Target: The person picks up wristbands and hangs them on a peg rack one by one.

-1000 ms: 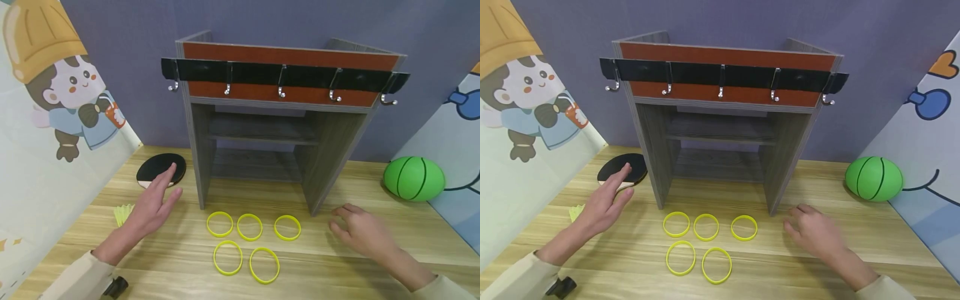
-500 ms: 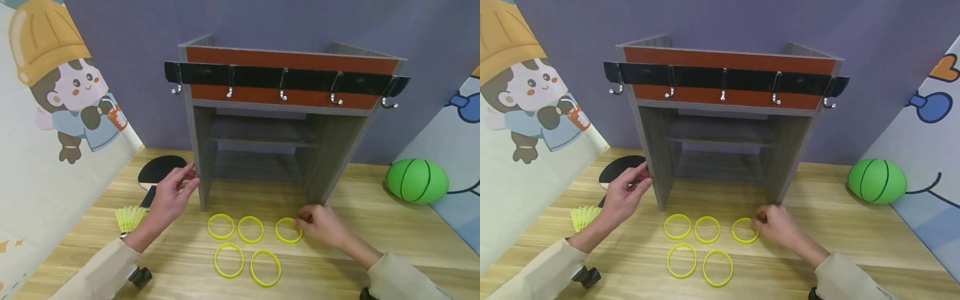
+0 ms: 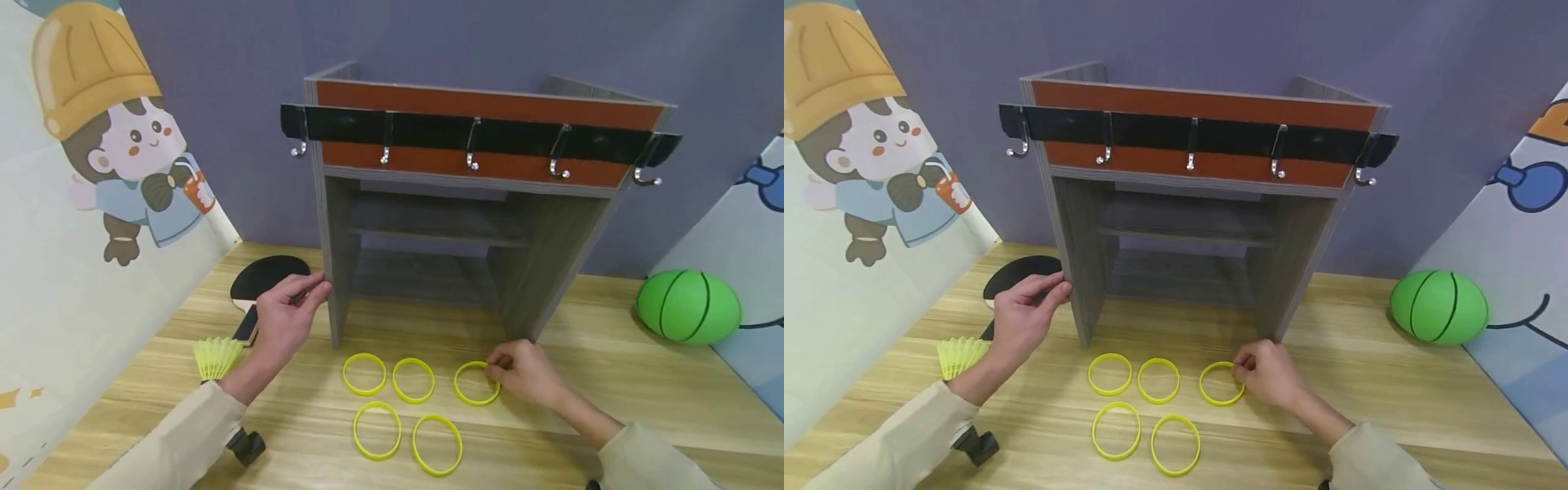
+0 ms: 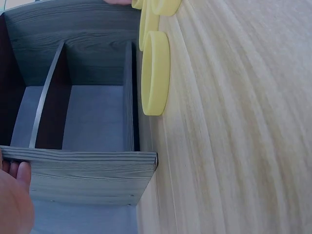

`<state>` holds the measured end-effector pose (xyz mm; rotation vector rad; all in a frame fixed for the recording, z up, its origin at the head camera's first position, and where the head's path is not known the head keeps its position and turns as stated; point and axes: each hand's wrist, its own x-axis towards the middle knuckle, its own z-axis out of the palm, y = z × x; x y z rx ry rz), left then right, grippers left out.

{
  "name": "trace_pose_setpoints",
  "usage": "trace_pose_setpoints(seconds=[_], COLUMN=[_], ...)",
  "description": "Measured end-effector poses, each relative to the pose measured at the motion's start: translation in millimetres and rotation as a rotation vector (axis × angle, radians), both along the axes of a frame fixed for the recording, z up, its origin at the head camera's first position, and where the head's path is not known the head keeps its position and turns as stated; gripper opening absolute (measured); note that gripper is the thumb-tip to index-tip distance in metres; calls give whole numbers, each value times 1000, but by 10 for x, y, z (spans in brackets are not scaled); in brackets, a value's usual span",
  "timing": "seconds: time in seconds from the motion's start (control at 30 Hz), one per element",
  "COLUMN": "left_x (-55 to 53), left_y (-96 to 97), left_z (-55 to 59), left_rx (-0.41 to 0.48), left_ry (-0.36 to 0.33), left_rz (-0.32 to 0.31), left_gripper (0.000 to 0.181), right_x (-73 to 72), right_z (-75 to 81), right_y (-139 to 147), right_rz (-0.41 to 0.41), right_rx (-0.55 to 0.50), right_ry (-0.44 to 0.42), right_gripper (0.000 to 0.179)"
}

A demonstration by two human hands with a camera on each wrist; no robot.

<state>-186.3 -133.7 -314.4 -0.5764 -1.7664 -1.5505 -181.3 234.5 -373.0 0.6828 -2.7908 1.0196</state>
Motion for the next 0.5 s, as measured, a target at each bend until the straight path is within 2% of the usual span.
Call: trace_pose_setpoints(seconds=[0.13,0.27,0.37,0.5], left_x=[-18,-29,-35,-47], left_y=[-2,-14,-23,-25], left_z=[-19,-30,-32,-30], left_rx=[14,31,41,40], left_ry=[-2,0,1,3], left_rz=[4,-12,-18,-22], left_gripper=[17,17,16,14], right_x=[12,5,-22,-63], right_z=[92,223,330,494], right_y=[30,19,-32,-120], right_rz=[6,-21,-25,-2], right_rx=[-201,-364,-499,-674], right_ry=[-238,-402,-455,-447], right_gripper=[7,14,17,15])
